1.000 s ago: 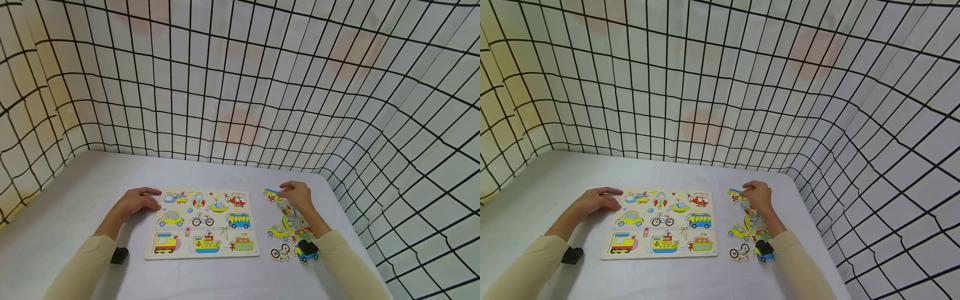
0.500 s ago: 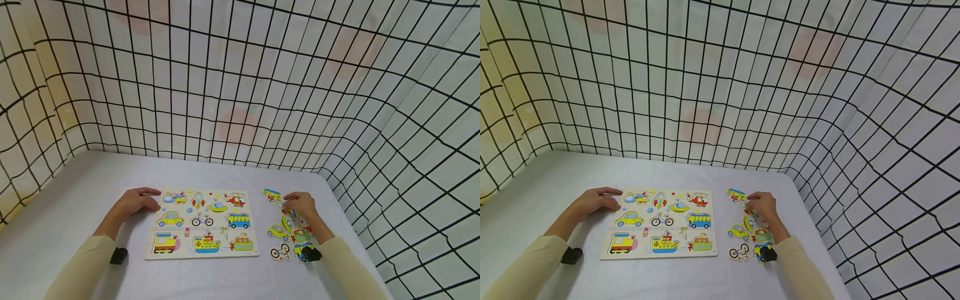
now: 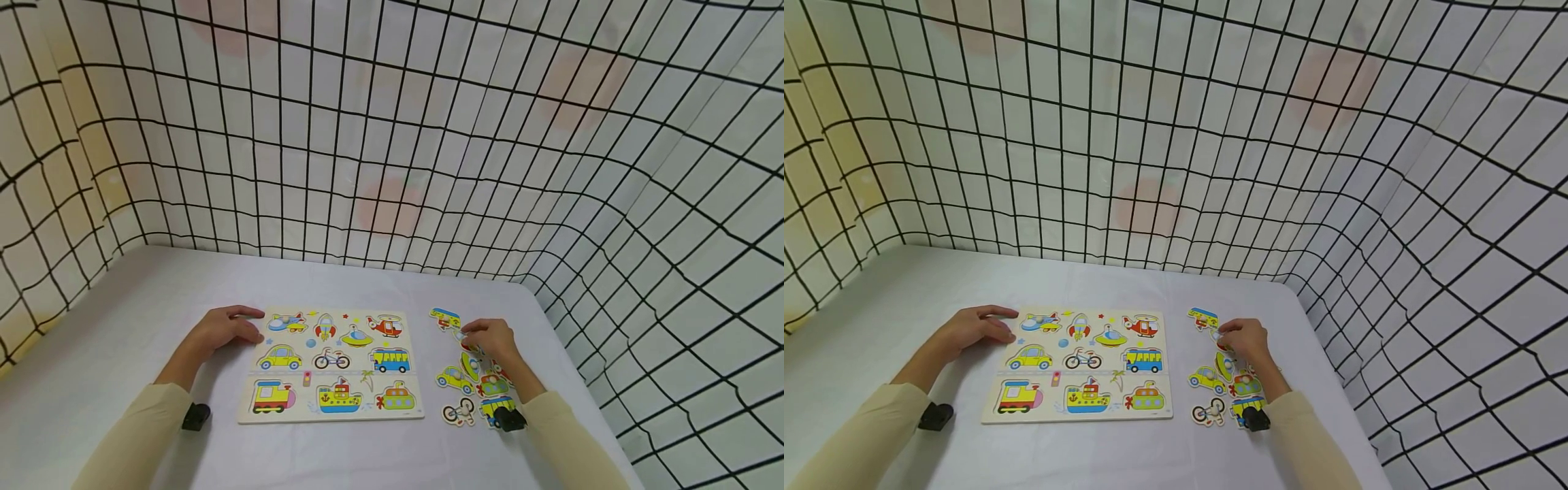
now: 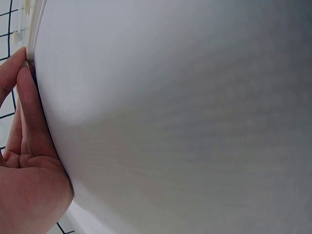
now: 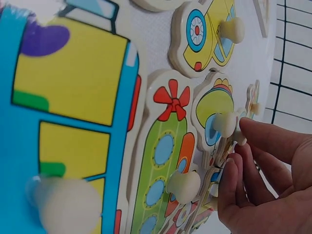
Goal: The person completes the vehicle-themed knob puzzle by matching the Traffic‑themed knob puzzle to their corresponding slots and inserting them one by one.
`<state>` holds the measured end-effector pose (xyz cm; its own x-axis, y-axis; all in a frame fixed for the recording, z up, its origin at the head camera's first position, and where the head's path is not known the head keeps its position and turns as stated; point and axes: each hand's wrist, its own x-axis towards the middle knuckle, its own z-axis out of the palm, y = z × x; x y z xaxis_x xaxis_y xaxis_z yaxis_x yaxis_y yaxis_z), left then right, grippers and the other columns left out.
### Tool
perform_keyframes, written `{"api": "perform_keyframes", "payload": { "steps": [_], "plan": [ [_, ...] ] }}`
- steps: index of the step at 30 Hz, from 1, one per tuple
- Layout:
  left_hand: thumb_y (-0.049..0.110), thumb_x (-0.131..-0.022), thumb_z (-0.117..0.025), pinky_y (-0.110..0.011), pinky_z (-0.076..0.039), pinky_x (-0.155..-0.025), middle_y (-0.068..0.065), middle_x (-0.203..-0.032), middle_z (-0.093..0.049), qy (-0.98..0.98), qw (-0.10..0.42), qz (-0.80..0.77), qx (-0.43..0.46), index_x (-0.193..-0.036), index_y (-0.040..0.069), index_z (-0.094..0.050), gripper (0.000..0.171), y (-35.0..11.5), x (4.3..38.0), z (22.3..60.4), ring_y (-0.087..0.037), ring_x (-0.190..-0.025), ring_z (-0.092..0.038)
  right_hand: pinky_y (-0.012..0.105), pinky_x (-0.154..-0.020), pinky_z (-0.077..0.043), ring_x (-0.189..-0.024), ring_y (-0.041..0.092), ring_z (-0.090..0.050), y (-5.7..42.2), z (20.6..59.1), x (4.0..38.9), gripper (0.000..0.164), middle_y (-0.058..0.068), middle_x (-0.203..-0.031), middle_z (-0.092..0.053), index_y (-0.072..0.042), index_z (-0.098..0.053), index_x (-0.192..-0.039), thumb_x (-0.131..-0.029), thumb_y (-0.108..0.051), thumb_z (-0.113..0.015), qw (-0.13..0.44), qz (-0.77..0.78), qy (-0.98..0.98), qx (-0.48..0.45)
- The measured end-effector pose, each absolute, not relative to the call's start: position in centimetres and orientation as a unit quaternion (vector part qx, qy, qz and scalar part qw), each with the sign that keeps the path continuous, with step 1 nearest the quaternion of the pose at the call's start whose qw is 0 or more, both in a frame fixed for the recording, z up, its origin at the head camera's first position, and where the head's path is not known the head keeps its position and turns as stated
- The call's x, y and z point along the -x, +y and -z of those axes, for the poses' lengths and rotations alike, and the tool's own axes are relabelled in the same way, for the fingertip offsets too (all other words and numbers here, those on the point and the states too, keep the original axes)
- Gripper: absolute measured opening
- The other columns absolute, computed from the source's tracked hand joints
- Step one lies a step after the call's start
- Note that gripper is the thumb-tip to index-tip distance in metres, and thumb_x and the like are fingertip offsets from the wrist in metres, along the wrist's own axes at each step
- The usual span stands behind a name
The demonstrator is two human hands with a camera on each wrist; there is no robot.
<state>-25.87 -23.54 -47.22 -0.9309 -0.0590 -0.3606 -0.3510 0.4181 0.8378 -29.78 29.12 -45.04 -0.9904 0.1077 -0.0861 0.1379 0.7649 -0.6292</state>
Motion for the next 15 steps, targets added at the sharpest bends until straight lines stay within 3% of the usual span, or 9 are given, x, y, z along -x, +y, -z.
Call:
{"api": "perform_keyframes", "payload": {
  "steps": [15],
  "plan": [
    [0.018, -0.077, -0.080, -0.046, -0.048, -0.097, -0.026, -0.140, -0.058, 0.828, 0.140, -0.527, 0.133, -0.143, 0.009, -0.058, 0.070, -23.49, 25.71, 46.91, -0.034, -0.110, -0.057, 0.039, -0.081, -0.049, -0.099, 0.027, -0.063, 29.21, 44.92, 29.64, 0.020, 0.012, -0.108, -0.074, -0.010, -0.080, -0.104, -0.086, -0.016, -0.075, 0.039, 0.345, 0.935, -0.073]
  ]
}}
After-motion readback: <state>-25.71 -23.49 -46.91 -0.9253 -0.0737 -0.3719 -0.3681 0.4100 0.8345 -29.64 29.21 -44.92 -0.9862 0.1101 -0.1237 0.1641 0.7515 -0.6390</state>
